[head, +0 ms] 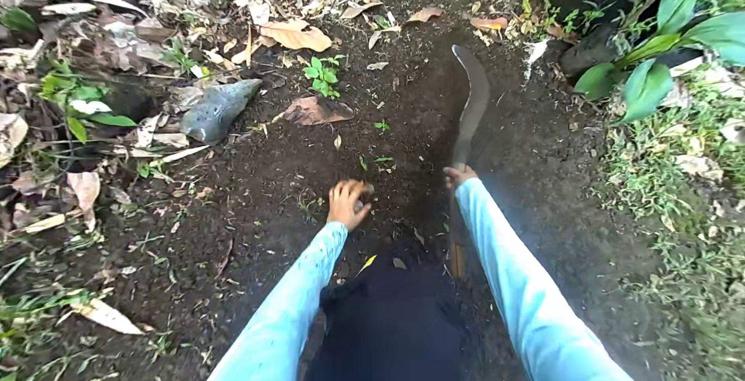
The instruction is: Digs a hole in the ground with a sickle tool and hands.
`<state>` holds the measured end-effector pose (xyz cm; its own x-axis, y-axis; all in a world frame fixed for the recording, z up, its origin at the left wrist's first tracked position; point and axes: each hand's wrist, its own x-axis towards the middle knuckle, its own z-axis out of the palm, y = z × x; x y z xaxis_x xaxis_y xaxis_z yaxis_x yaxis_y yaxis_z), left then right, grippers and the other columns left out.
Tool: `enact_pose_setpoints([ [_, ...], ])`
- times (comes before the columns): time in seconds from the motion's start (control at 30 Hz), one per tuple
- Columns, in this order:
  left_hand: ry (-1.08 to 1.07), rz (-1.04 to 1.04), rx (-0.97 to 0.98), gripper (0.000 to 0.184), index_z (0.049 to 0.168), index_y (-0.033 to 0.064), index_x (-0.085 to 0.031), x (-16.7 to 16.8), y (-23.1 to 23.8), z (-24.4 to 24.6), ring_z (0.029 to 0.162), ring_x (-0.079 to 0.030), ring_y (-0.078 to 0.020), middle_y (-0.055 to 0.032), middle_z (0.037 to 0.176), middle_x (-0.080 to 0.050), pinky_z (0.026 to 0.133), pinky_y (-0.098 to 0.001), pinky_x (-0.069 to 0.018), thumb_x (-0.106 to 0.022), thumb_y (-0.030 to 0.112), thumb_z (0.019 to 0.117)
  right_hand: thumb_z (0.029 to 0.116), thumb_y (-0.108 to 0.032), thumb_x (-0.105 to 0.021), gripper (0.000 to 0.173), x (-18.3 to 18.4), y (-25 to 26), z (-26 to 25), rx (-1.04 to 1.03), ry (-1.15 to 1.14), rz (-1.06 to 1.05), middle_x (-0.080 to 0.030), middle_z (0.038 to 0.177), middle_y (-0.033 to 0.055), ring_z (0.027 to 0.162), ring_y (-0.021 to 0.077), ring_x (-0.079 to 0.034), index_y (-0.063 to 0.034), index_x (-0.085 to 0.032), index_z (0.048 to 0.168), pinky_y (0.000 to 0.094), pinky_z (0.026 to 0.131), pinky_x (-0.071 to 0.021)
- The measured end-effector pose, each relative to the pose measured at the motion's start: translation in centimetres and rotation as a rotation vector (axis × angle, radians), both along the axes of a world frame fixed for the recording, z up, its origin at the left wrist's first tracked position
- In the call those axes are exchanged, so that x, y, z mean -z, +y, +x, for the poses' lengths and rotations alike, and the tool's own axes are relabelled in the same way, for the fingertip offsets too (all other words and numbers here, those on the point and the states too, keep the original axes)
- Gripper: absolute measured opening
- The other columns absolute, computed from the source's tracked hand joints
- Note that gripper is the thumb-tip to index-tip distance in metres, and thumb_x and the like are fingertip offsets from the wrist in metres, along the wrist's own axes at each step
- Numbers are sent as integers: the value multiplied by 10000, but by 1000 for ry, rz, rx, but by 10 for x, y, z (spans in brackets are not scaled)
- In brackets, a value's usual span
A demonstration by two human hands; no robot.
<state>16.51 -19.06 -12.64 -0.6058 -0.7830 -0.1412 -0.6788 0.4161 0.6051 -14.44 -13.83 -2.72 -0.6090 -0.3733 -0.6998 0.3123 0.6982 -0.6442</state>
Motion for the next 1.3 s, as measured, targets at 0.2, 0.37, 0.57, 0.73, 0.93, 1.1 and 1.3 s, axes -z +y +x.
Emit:
enact_pose_setpoints([
  [0.2,78,-30,-99,515,1350,228,-681,-11,46,33,1465,-351,-508,-177,1547,-496,1150,-770,-172,-728,432,879,961,-114,-682,689,38,34,33,-655,162,430,-579,1376,294,1192,395,-636,22,-348,1548,539,1024,-518],
  [0.37,7,-130,-737,738,1518,97,-487,-21,13,76,1509,-162,-586,-315,1642,-244,1135,-812,-78,-603,528,930,989,-179,-687,722,-4,90,22,-730,150,490,-577,1384,318,1240,436,-616,-7,-309,1580,579,1060,-488],
  [0.57,-3,17,-789,1024,1626,64,-251,0,-5,93,1558,-82,-501,-260,1689,-150,1171,-766,-19,-728,536,852,1011,-87,-612,498,0,-84,62,-243,71,62,-586,1001,166,692,177,-575,9,-407,1456,329,643,-536],
  [0.73,104,100,-750,1070,1633,23,-166,-7,-3,112,1571,-117,-444,-263,1684,-168,1229,-675,-28,-732,491,855,969,-150,-681,695,28,-55,88,-953,186,413,-588,1355,308,1169,409,-649,14,-342,1553,555,1008,-523],
  [0.93,195,198,-765,1106,1630,2,-127,-18,-4,115,1562,-145,-456,-270,1677,-186,1249,-631,-33,-779,419,840,994,-139,-663,669,-2,-27,34,-964,191,476,-579,1360,311,1159,413,-654,8,-327,1554,547,997,-528],
  [1.1,177,235,-746,1140,1635,27,-122,-18,-3,121,1566,-144,-441,-253,1686,-169,1259,-606,-54,-829,385,816,998,-103,-646,690,28,-10,56,-867,89,478,-593,1302,299,1034,376,-676,-10,-281,1576,509,910,-556],
  [1.3,239,295,-736,1125,1643,58,-78,-23,-7,129,1547,-200,-446,-214,1676,-242,1245,-586,-181,-810,355,843,1008,-138,-661,653,-15,81,49,-772,30,486,-634,1153,289,850,347,-677,-5,-318,1548,501,792,-574],
])
